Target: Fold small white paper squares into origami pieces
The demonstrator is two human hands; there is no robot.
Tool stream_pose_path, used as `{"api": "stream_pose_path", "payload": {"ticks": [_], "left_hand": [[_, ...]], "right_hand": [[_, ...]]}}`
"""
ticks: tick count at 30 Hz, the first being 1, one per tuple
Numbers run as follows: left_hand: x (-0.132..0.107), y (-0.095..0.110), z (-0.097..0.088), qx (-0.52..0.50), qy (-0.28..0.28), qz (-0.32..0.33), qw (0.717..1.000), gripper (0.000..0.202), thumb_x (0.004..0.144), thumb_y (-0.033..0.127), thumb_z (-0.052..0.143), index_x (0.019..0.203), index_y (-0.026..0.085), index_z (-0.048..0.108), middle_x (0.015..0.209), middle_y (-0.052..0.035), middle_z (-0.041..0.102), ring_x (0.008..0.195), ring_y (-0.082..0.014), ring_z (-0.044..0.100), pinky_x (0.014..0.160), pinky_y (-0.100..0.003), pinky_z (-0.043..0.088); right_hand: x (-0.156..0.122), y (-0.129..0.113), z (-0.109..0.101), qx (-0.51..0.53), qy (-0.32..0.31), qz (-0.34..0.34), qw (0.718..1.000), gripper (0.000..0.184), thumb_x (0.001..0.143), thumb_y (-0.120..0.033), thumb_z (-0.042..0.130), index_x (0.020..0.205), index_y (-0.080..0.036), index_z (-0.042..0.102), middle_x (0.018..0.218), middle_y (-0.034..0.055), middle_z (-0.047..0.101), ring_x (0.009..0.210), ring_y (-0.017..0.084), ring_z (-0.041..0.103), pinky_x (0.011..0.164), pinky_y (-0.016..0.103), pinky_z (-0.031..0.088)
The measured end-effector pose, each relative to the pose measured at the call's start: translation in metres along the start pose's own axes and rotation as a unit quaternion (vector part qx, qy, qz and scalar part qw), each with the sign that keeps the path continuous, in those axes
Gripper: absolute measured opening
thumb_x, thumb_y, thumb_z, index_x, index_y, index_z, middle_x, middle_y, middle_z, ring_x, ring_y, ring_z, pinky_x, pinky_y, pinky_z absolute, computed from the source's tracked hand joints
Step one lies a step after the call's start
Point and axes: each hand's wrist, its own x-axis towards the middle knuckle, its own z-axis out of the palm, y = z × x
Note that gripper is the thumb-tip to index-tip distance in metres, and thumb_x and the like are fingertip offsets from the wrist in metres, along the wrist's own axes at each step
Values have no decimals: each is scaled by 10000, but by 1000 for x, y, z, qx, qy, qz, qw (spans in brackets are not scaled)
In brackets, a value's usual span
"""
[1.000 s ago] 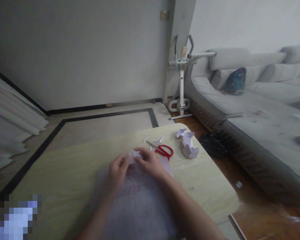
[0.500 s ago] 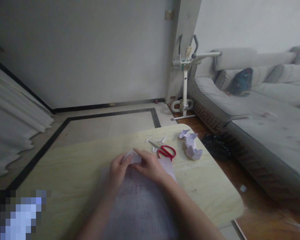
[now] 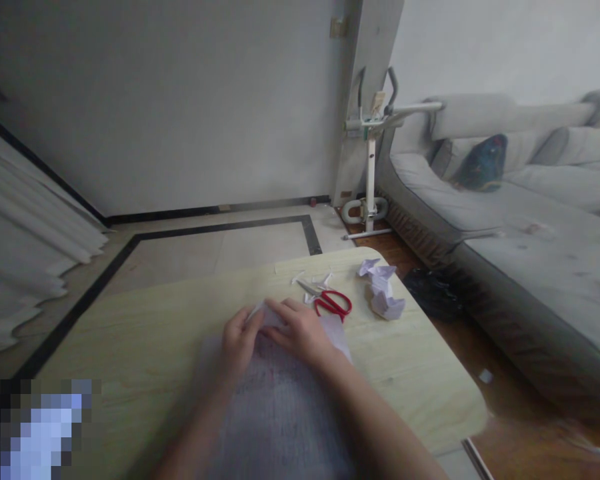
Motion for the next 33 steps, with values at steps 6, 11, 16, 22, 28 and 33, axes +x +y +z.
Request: {"api": "stream_pose_path", "payload": {"ticks": [6,11,16,22,28,33], "left_hand": [[0,0,0,-31,-2,-2,1000,231,843,351,553,804,141,640,689,8,599,646,-136,531,576,-198,416],[0,1,0,-62,3,-19,998,239,826,345,562,737,141,646,646,5,606,610,-137,548,552,-203,430],[-4,10,-1,-112,-68,-11,991,285,847,380,544,879,129,675,731,-26,676,624,-145,600,576,-218,465],[-7,11,4,-98,-90,-29,991,309,821,390,606,973,127,667,834,-59,711,665,-148,644,612,-224,501],[-4,3,3,-94,-42,-26,994,330,825,434,595,931,129,665,781,-50,709,600,-133,646,549,-210,491],[-2,2,3,-93,-32,-15,995,331,839,425,586,971,135,674,777,-44,713,604,-132,647,551,-205,488]], "right_hand": [[0,-1,0,12,30,-7,999,434,859,-340,614,1281,-257,555,903,51,629,707,157,605,649,262,483],[0,-3,1,66,63,-10,996,274,876,-305,600,1142,-271,654,940,55,660,793,170,628,704,274,493],[2,-2,1,124,110,42,985,159,840,-251,635,972,-206,709,816,44,650,650,142,584,606,262,468],[7,-1,-1,218,140,146,955,88,795,-267,652,794,-188,689,726,28,672,654,162,602,611,269,465],[10,-3,-5,275,147,196,930,124,771,-299,660,737,-180,660,713,21,671,669,169,612,622,272,465],[11,-4,-7,270,108,188,938,106,763,-279,671,739,-176,671,722,20,670,689,162,608,640,269,455]]}}
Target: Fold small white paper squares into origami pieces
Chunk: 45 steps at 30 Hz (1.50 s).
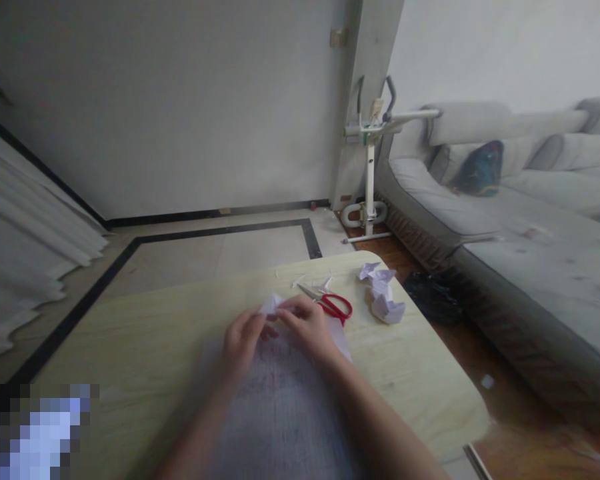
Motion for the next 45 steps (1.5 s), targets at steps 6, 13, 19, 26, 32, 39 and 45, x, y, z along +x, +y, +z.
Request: {"api": "stream_pose_path", "payload": {"ticks": [6,13,19,26,32,39,45], "left_hand": [[1,3,-1,2,-18,-9,1000,346,814,382,630,1057,139,676,843,-56,729,724,-166,672,625,-220,503],[1,7,1,-16,-32,-28,999,345,797,329,644,1077,129,674,879,-63,732,734,-170,677,646,-230,514],[1,3,0,3,-22,-24,999,323,772,343,666,1012,129,697,831,-59,733,761,-198,678,663,-249,517],[3,-3,-2,29,4,-20,999,293,795,374,646,966,141,695,787,-43,723,696,-167,657,630,-224,491],[3,-2,-3,36,5,-17,999,284,778,369,667,938,137,701,691,-13,690,629,-144,630,594,-208,474],[5,-1,-4,36,29,-13,999,262,770,354,676,911,136,710,639,0,666,584,-132,608,561,-207,466],[5,0,0,-42,48,-26,998,446,719,332,726,1108,148,609,818,-26,702,573,-121,632,540,-213,495]], "right_hand": [[0,6,0,2,-19,24,1000,141,763,-284,672,859,-182,684,782,27,683,689,161,610,628,273,464],[2,9,-3,49,-36,23,998,178,770,-284,671,928,-201,659,858,30,699,775,174,646,699,297,499],[1,13,-4,34,-50,26,998,261,755,-273,691,1008,-221,653,948,36,703,829,186,658,738,319,521],[1,7,-4,8,-61,26,998,198,769,-232,681,967,-226,680,925,38,709,833,193,656,752,340,521],[1,7,-3,17,-55,20,998,193,763,-281,697,945,-216,692,929,39,713,856,192,661,790,340,518],[2,2,-6,63,-74,64,993,266,736,-266,714,1000,-232,703,988,44,720,896,213,671,778,346,531],[3,1,-10,82,-93,67,990,256,750,-292,700,998,-232,717,954,38,729,839,210,679,714,327,536]]}}
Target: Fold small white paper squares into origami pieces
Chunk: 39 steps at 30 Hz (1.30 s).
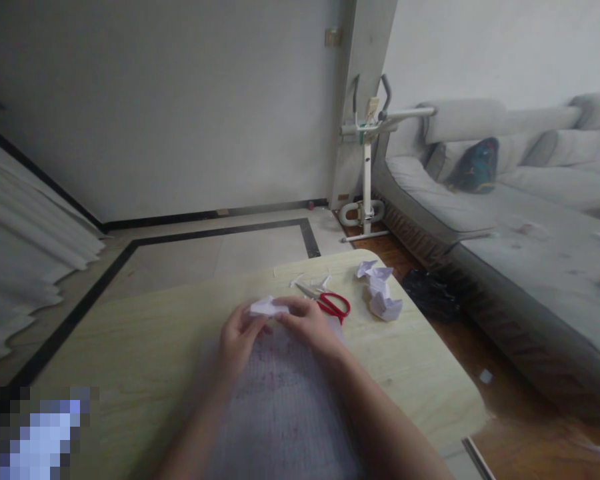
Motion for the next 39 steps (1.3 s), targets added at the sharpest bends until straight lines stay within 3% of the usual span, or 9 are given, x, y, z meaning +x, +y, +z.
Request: {"api": "stream_pose_path", "payload": {"ticks": [4,10,19,25,33,39], "left_hand": [[-1,3,0,-18,-4,-4,1000,594,732,305,711,1269,164,502,876,-40,710,610,-135,667,580,-227,521],[2,-2,-5,28,-10,13,999,269,731,278,691,963,144,673,771,-34,720,647,-155,684,611,-231,528],[1,-3,-3,41,-5,16,999,231,731,325,699,876,145,689,723,-32,715,668,-172,684,633,-247,531],[0,-3,-1,36,-4,11,999,234,709,340,713,830,141,694,781,-45,717,720,-184,675,667,-256,523],[0,-8,-2,52,0,27,998,235,741,346,695,857,142,685,826,-55,714,797,-198,674,713,-261,525],[1,-6,-1,15,-7,-13,1000,441,705,369,735,1072,138,656,999,-104,718,785,-207,699,667,-270,553]], "right_hand": [[0,3,-1,13,-3,-2,1000,267,759,-320,700,1009,-229,713,970,40,729,859,213,679,746,333,530],[-1,5,3,24,-27,-1,999,281,760,-278,694,1039,-245,691,992,36,720,890,207,674,800,352,528],[0,6,4,22,-3,-2,1000,201,747,-249,683,943,-210,663,880,24,712,804,188,676,713,302,532],[-1,4,5,9,-7,-28,1000,169,782,-226,643,949,-239,653,903,13,704,842,194,664,747,323,523],[0,10,5,-27,23,-25,999,63,783,-244,650,838,-214,657,812,6,691,762,164,646,692,280,504],[2,12,7,-39,48,-27,998,110,770,-263,660,858,-196,661,790,18,677,731,165,628,671,282,494]]}}
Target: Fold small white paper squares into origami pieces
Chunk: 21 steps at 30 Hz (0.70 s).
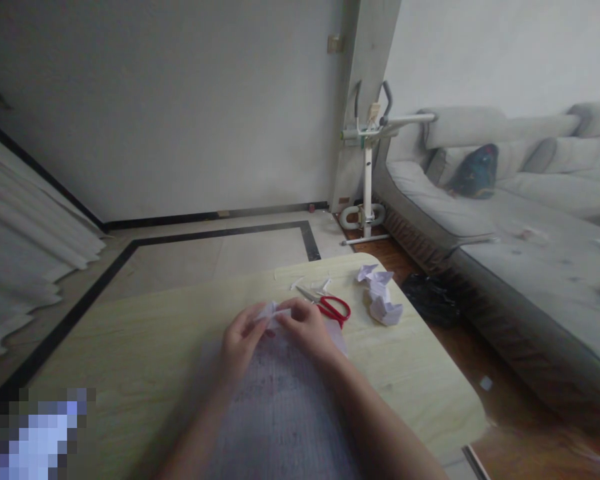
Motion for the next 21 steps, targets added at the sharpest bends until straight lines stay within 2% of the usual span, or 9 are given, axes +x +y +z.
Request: {"api": "stream_pose_path", "payload": {"ticks": [4,8,12,15,21], "left_hand": [[0,2,1,-10,5,-20,1000,488,693,375,741,1102,120,659,943,-98,732,745,-207,707,648,-277,568],[-1,3,2,-12,-6,-20,1000,430,707,356,728,1062,119,678,959,-93,731,769,-211,708,665,-286,576],[-2,0,1,5,-7,-3,1000,402,732,339,710,1069,125,671,993,-97,725,808,-213,704,688,-285,575],[-2,-1,1,13,-12,6,1000,403,742,338,701,1081,124,660,1023,-107,717,836,-218,700,685,-281,572],[-1,1,1,26,-14,3,1000,407,735,337,701,1068,108,657,1017,-123,714,854,-228,692,686,-281,559]], "right_hand": [[1,4,0,15,11,-20,1000,301,740,-263,695,1029,-200,635,884,25,655,771,157,612,687,269,484],[2,7,-1,30,-4,7,1000,423,750,-235,672,1166,-224,599,911,28,649,762,155,616,669,265,486],[2,2,-1,-8,-25,20,999,314,734,-209,677,1047,-234,672,961,35,680,842,188,630,725,289,499],[1,-2,0,-7,-54,23,998,187,769,-217,638,944,-234,698,901,20,705,819,190,642,713,285,504],[0,-6,-1,-9,-53,27,998,181,765,-194,621,926,-226,696,891,12,712,800,184,649,694,270,507]]}}
